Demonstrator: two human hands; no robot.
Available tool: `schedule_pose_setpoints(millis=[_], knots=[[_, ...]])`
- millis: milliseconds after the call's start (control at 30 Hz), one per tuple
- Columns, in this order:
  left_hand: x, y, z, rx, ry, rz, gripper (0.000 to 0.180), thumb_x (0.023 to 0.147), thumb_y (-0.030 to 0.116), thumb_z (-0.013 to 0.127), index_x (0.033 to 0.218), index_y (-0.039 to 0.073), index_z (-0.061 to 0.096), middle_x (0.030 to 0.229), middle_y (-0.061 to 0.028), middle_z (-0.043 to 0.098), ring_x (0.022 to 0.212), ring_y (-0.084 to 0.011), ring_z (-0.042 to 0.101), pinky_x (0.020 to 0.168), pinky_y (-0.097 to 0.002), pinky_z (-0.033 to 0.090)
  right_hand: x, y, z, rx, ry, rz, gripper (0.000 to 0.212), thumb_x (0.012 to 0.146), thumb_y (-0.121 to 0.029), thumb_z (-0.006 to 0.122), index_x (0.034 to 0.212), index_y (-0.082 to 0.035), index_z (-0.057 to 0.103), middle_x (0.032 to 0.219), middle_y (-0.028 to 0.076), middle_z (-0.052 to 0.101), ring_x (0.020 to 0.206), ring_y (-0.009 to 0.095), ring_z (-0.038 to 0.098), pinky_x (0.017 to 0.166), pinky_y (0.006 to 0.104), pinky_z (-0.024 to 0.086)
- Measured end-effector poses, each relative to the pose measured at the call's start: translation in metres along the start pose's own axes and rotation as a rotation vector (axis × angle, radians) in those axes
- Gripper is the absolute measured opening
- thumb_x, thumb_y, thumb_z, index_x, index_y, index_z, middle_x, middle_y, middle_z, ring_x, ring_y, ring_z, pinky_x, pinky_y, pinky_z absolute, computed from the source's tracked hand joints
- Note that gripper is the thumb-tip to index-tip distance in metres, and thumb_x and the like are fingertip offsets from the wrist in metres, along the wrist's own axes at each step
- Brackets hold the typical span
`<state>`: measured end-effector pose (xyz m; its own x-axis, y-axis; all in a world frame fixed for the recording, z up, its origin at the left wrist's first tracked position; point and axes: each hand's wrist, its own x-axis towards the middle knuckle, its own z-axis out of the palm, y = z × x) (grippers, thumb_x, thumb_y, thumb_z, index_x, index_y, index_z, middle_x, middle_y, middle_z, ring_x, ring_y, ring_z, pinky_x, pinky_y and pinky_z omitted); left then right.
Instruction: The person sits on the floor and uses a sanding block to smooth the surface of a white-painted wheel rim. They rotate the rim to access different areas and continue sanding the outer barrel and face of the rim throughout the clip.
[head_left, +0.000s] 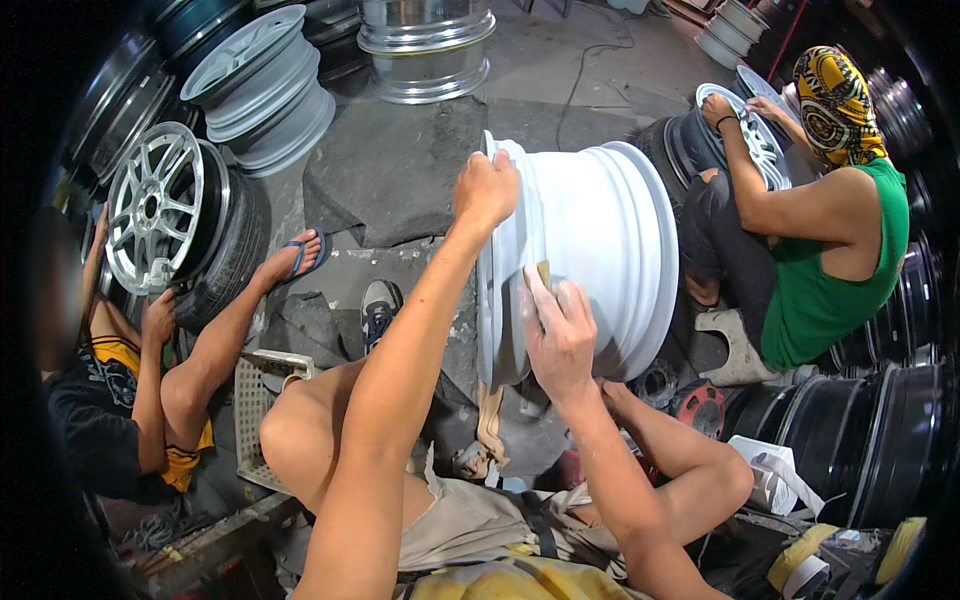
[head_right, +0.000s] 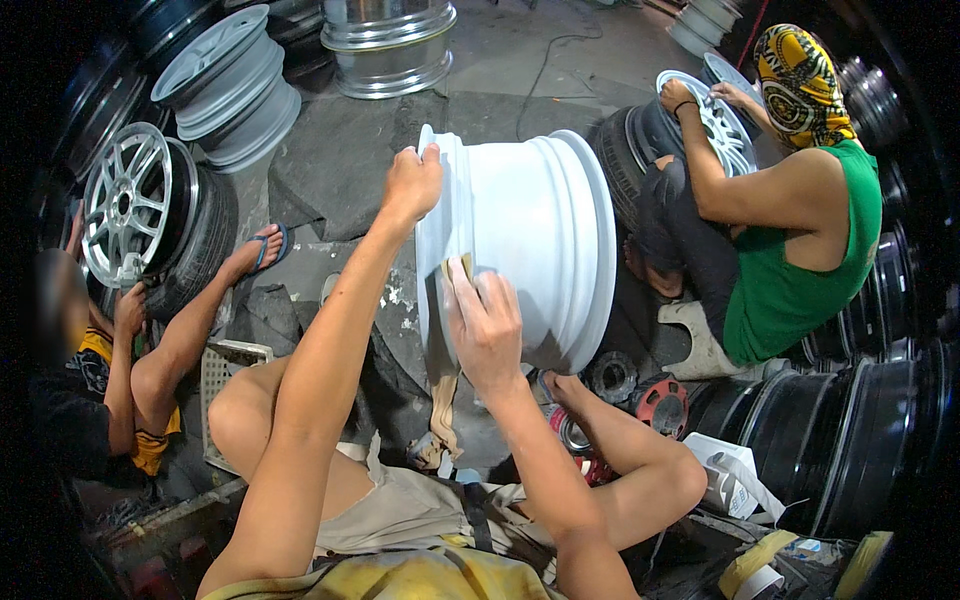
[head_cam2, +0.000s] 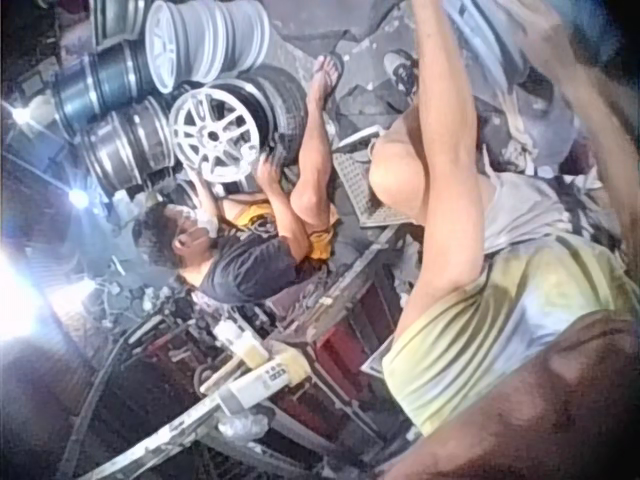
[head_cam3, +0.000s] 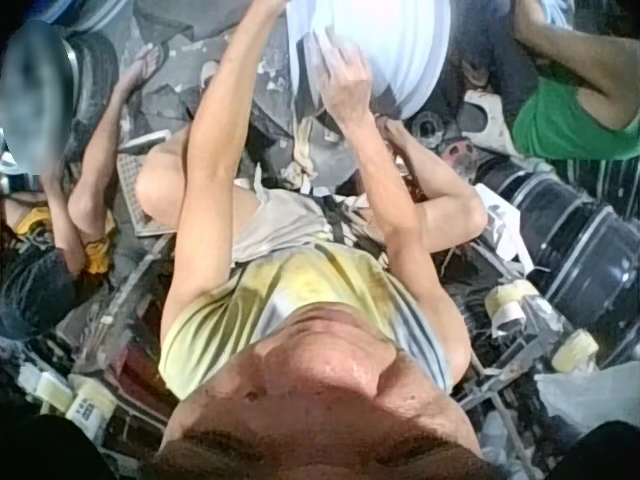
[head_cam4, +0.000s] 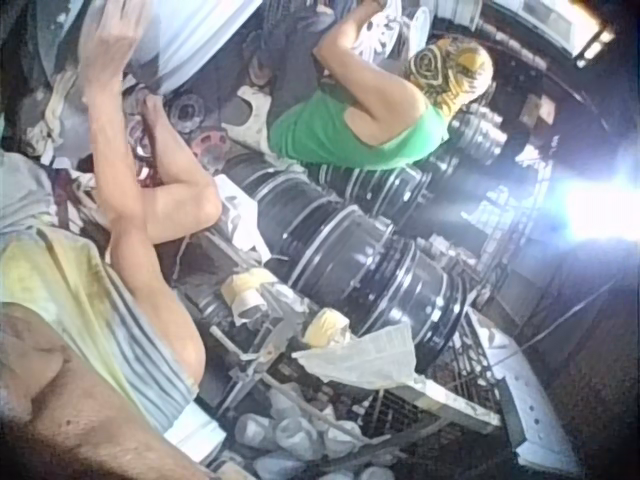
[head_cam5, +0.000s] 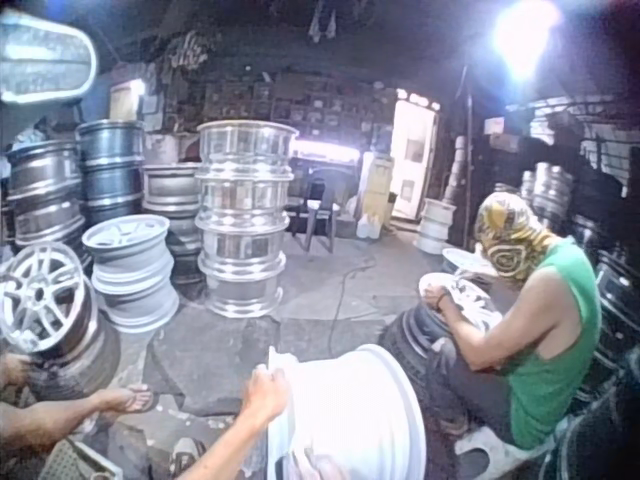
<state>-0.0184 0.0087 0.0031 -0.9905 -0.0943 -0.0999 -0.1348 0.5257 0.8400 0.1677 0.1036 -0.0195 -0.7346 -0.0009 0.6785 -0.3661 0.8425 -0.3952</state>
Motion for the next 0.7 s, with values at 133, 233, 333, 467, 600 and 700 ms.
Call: schedule_pose_setpoints(millis=[133, 233, 333, 467, 600, 700], knots=[[0.007, -0.005, 0.007, -0.033, 0.022, 0.029, 0.055, 0.102, 0.039, 0.045, 0.113, -0.012, 0.062, 0.117, -0.0357, 0.065, 0.115, -0.0479, 0.062, 0.101, -0.0503, 0.047, 0.024, 0.007, 0.0, -0.048, -0.04, -0.016, 0.033, 0.085, -0.002, 0.072, 0.118, -0.001, 0.07, 0.081, 0.011, 0.052, 0.077, 0.028, 0.054, 0.07, 0.0403, 0.045], [0.005, 0.0, 0.004, -0.07, 0.008, -0.022, 0.058, 0.103, 0.041, 0.044, 0.114, -0.013, 0.063, 0.118, -0.0367, 0.064, 0.117, -0.0482, 0.061, 0.102, -0.0501, 0.046, 0.015, 0.004, -0.012, -0.083, -0.142, -0.06, 0.033, 0.084, -0.003, 0.071, 0.117, -0.002, 0.071, 0.085, 0.01, 0.052, 0.079, 0.027, 0.053, 0.072, 0.0399, 0.044], [0.014, -0.008, 0.004, -0.193, 0.019, -0.075, 0.063, 0.104, 0.043, 0.041, 0.117, -0.015, 0.062, 0.12, -0.0377, 0.063, 0.119, -0.0484, 0.06, 0.103, -0.0498, 0.045, 0.02, 0.005, -0.013, -0.119, -0.147, -0.068, 0.035, 0.081, -0.002, 0.07, 0.117, -0.004, 0.072, 0.087, 0.009, 0.052, 0.081, 0.026, 0.053, 0.074, 0.04, 0.043], [0.016, -0.003, 0.002, -0.168, -0.022, -0.06, 0.067, 0.105, 0.045, 0.037, 0.12, -0.015, 0.061, 0.122, -0.0386, 0.062, 0.121, -0.0486, 0.059, 0.104, -0.0495, 0.045, 0.039, 0.013, -0.003, -0.106, -0.131, -0.079, 0.043, 0.075, 0.0, 0.071, 0.118, -0.006, 0.072, 0.085, 0.007, 0.05, 0.082, 0.025, 0.052, 0.074, 0.0393, 0.043], [0.018, -0.009, 0.007, -0.193, -0.012, -0.069, 0.067, 0.105, 0.044, 0.035, 0.118, -0.015, 0.062, 0.121, -0.0383, 0.062, 0.121, -0.0484, 0.059, 0.105, -0.0497, 0.044, 0.025, 0.014, -0.019, -0.099, -0.25, -0.132, 0.046, 0.074, 0.0, 0.07, 0.12, -0.005, 0.07, 0.087, 0.008, 0.049, 0.083, 0.026, 0.052, 0.075, 0.0392, 0.043], [0.017, -0.004, 0.008, -0.212, -0.036, -0.06, 0.066, 0.105, 0.043, 0.034, 0.118, -0.016, 0.062, 0.122, -0.0381, 0.062, 0.121, -0.0484, 0.059, 0.105, -0.0499, 0.044, 0.053, 0.016, -0.006, -0.109, -0.233, -0.144, 0.047, 0.073, 0.001, 0.07, 0.12, -0.004, 0.07, 0.088, 0.008, 0.05, 0.086, 0.027, 0.053, 0.076, 0.0402, 0.043]])
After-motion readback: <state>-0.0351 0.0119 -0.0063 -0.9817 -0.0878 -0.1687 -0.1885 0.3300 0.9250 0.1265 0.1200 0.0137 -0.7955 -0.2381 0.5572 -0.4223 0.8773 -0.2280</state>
